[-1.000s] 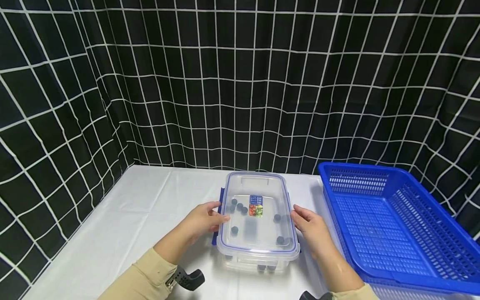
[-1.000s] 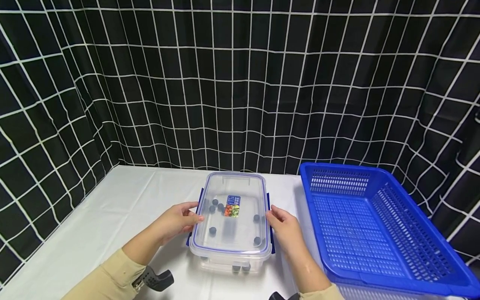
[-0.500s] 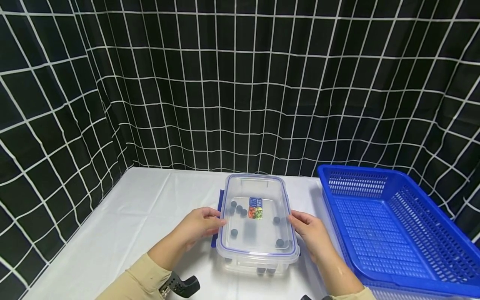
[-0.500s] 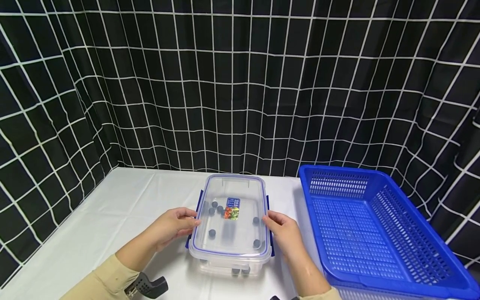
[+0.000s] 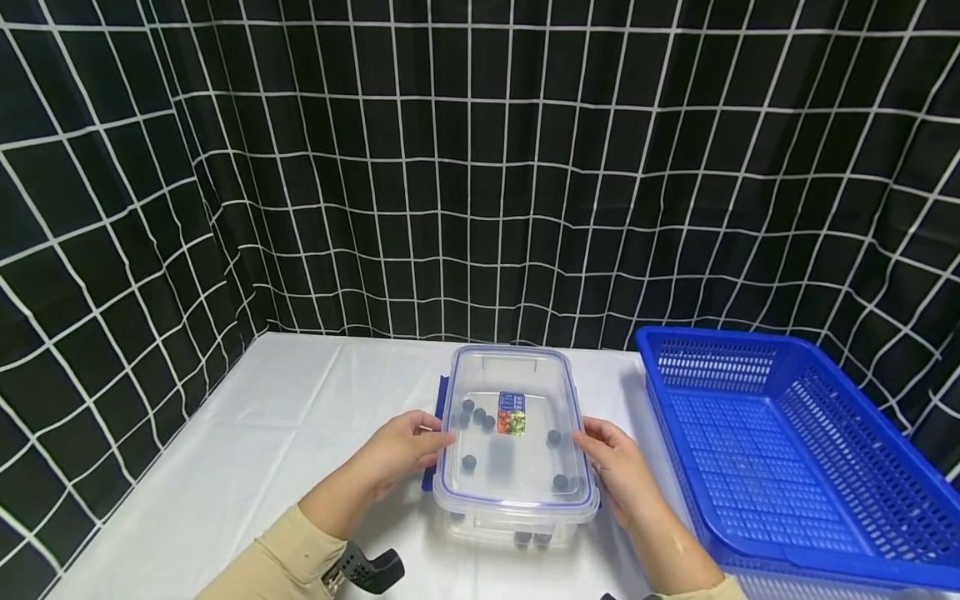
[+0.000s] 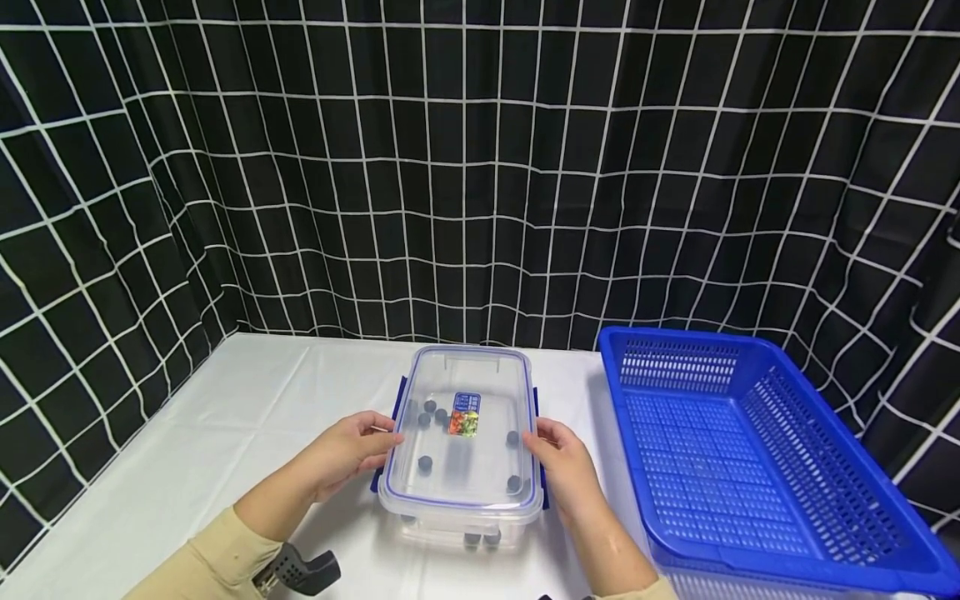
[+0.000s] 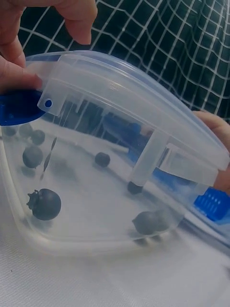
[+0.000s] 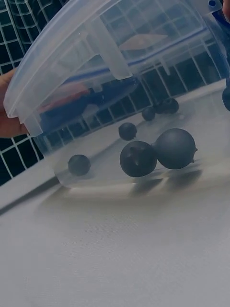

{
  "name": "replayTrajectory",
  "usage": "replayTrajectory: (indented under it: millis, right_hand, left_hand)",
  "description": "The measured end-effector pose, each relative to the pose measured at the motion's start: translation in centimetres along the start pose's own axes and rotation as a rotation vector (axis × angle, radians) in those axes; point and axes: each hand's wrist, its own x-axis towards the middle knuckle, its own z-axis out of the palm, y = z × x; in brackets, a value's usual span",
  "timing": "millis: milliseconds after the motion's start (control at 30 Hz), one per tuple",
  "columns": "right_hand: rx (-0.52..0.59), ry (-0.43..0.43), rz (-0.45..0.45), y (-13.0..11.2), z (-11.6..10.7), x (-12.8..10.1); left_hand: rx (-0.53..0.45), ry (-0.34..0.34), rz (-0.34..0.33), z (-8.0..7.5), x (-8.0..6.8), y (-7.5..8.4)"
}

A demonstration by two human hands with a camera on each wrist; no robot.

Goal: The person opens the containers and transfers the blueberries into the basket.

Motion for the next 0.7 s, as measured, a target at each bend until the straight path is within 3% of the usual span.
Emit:
replayTrajectory:
  millis: [433, 700]
  right_hand:
    - [0.115, 0.010, 0.011, 0.19, 0.55, 0.02]
    - [0.113, 0.008, 0.008, 0.24, 0.57, -0.03]
  left_hand:
    - [0.082, -0.046, 0.005, -0.10, -0.14, 0.32]
    - [0.114, -0.077, 0.013, -0.21, -0.20, 0.46]
